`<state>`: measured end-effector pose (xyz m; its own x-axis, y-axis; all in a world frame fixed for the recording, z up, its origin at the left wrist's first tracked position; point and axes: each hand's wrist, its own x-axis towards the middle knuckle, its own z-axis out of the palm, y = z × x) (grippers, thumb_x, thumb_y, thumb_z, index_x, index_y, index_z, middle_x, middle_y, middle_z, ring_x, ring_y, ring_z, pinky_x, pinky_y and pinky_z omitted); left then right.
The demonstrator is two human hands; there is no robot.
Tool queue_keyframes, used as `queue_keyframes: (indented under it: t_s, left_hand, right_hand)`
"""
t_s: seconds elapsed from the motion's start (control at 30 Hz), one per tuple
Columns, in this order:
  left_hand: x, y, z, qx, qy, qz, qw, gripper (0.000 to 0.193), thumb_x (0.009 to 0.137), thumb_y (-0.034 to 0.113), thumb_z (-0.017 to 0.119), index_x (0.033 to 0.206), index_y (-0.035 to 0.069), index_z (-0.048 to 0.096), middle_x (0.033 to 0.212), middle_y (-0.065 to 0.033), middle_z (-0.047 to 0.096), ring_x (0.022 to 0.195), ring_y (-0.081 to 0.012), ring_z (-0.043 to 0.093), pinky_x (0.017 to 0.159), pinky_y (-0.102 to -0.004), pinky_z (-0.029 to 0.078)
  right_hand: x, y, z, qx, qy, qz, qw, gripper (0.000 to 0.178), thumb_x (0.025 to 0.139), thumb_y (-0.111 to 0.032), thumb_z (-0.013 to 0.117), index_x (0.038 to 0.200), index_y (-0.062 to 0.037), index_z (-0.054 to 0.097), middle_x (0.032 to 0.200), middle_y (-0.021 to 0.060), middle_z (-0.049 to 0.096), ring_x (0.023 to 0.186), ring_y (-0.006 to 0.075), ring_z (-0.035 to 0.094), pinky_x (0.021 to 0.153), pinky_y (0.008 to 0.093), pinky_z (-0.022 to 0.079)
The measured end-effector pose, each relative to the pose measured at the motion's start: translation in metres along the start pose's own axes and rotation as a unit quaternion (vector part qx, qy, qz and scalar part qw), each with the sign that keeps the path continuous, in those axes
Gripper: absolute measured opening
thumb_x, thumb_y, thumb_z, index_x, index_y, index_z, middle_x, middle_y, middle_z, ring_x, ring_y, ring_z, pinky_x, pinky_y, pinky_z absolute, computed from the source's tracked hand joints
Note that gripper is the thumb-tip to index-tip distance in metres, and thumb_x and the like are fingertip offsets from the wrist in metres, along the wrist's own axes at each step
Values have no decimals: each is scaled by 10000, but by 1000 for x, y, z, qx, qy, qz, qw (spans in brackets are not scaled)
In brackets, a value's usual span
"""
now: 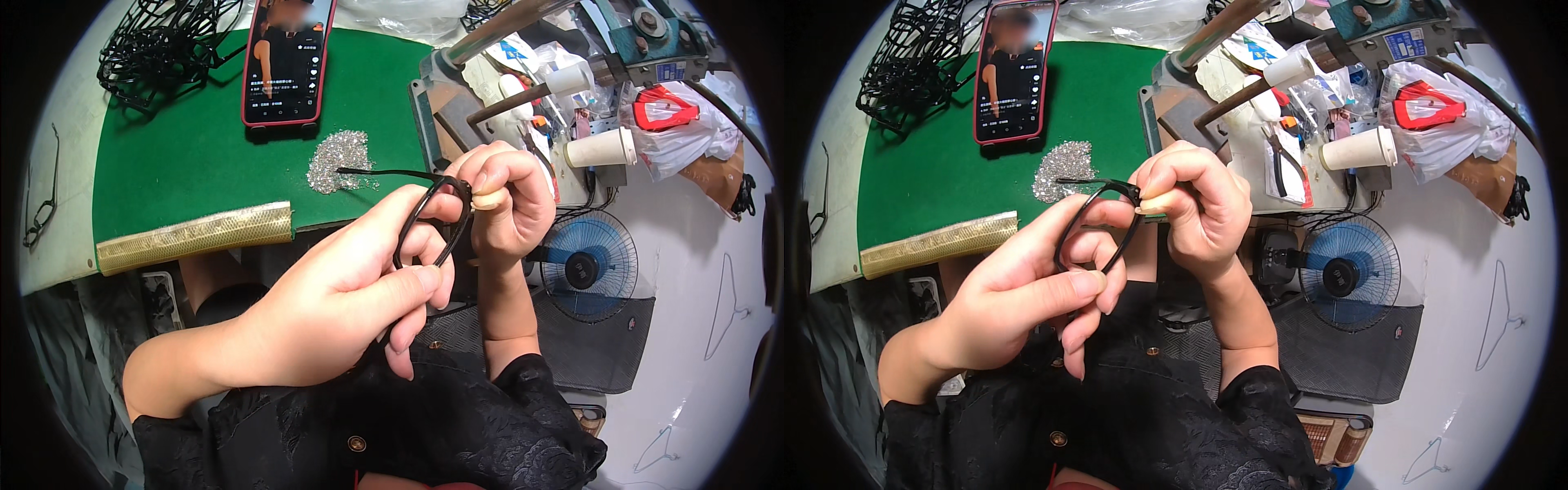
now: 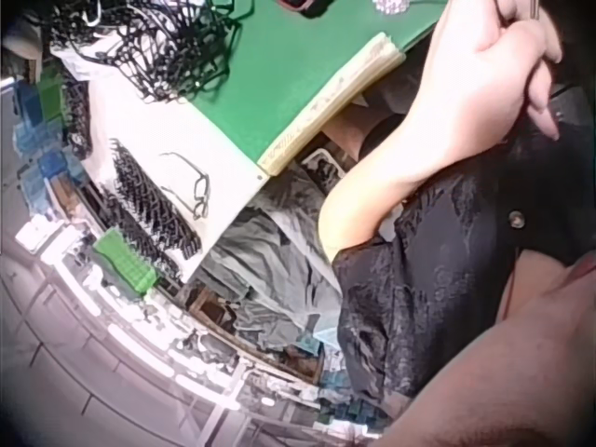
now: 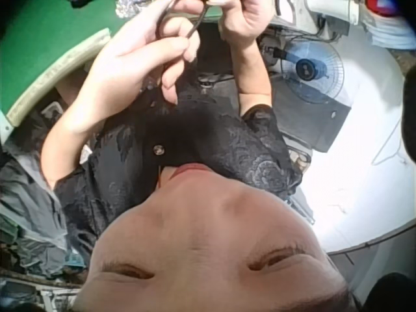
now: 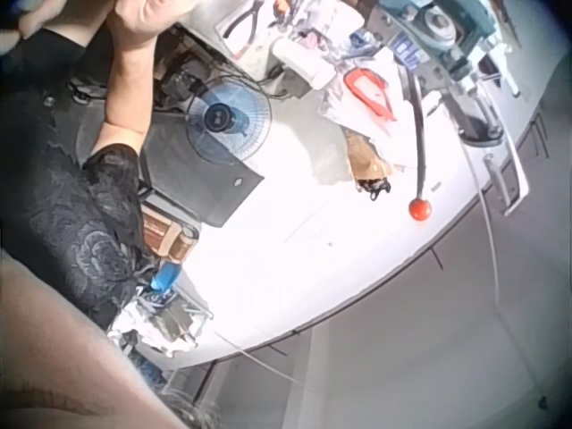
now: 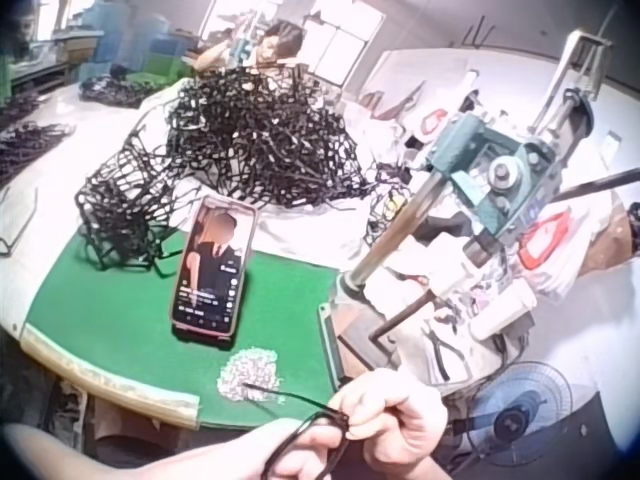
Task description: The person repeatedly picks up black eyeglass frames and small metal screws from a green workbench. They insert the screws into the hinge area of the frames using their fingers, then place the frames back on the table. The process is repeated for multiple frames.
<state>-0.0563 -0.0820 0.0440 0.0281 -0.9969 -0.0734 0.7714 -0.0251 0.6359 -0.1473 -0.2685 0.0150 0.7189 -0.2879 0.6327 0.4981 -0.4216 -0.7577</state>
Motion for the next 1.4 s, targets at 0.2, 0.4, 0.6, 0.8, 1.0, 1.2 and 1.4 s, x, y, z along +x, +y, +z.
queue_keyframes:
  t_s: [0.2, 0.4, 0.6, 0.8, 1.0, 1.2, 1.4]
  left_hand:
    - [0, 0, -1, 9, 0, 3, 1000, 439, 950, 69, 448, 1349, -1, 281, 898, -116, 509, 581, -118, 525, 507, -248, 522]
    - [0, 1, 2, 46, 4, 1, 999, 437, 954, 56, 436, 1354, -3, 270, 900, -117, 507, 569, -112, 515, 509, -243, 523]
    - [-1, 2, 2, 141, 10, 0, 990, 433, 964, 46, 415, 1365, -8, 259, 901, -112, 507, 566, -99, 505, 504, -221, 502]
    - [0, 2, 4, 135, 9, -1, 991, 429, 968, 60, 428, 1362, -10, 272, 894, -111, 513, 556, -98, 502, 499, -219, 497]
    - [2, 4, 4, 28, 48, 35, 998, 456, 946, 53, 460, 1361, -21, 288, 880, -112, 526, 551, -99, 515, 469, -221, 498]
    - [-10, 21, 6, 67, 156, 120, 978, 534, 886, 96, 498, 1355, -79, 311, 810, -131, 513, 445, -95, 465, 356, -208, 447]
    - [-11, 23, 3, 101, 193, 126, 968, 547, 871, 103, 507, 1351, -87, 326, 791, -116, 512, 428, -93, 461, 344, -207, 448]
  right_hand:
    - [2, 2, -4, -49, -23, -51, 997, 207, 878, -154, 662, 800, 22, 587, 701, 95, 620, 647, 201, 628, 590, 279, 500]
    - [2, 2, -9, -12, -33, -28, 999, 155, 853, -92, 675, 797, 28, 595, 714, 103, 635, 650, 199, 638, 603, 276, 514]
    - [7, -5, -14, 94, -55, 65, 992, 147, 815, 51, 669, 847, 24, 528, 726, 128, 630, 648, 164, 633, 619, 275, 532]
    - [13, -9, -22, 120, -88, 131, 980, 153, 809, 58, 668, 854, 20, 527, 760, 123, 632, 656, 147, 630, 619, 252, 526]
    - [4, 0, -8, 131, 10, 115, 985, 65, 889, -20, 609, 907, 14, 556, 773, 83, 621, 676, 121, 618, 612, 226, 487]
    - [-23, 38, -7, -232, -97, 153, 956, 23, 796, 19, 628, 816, 18, 639, 780, 105, 614, 682, 198, 614, 631, 279, 478]
    - [-38, 50, 1, -293, -156, 104, 938, 92, 748, 32, 677, 819, 10, 624, 773, 90, 570, 679, 212, 596, 593, 304, 478]
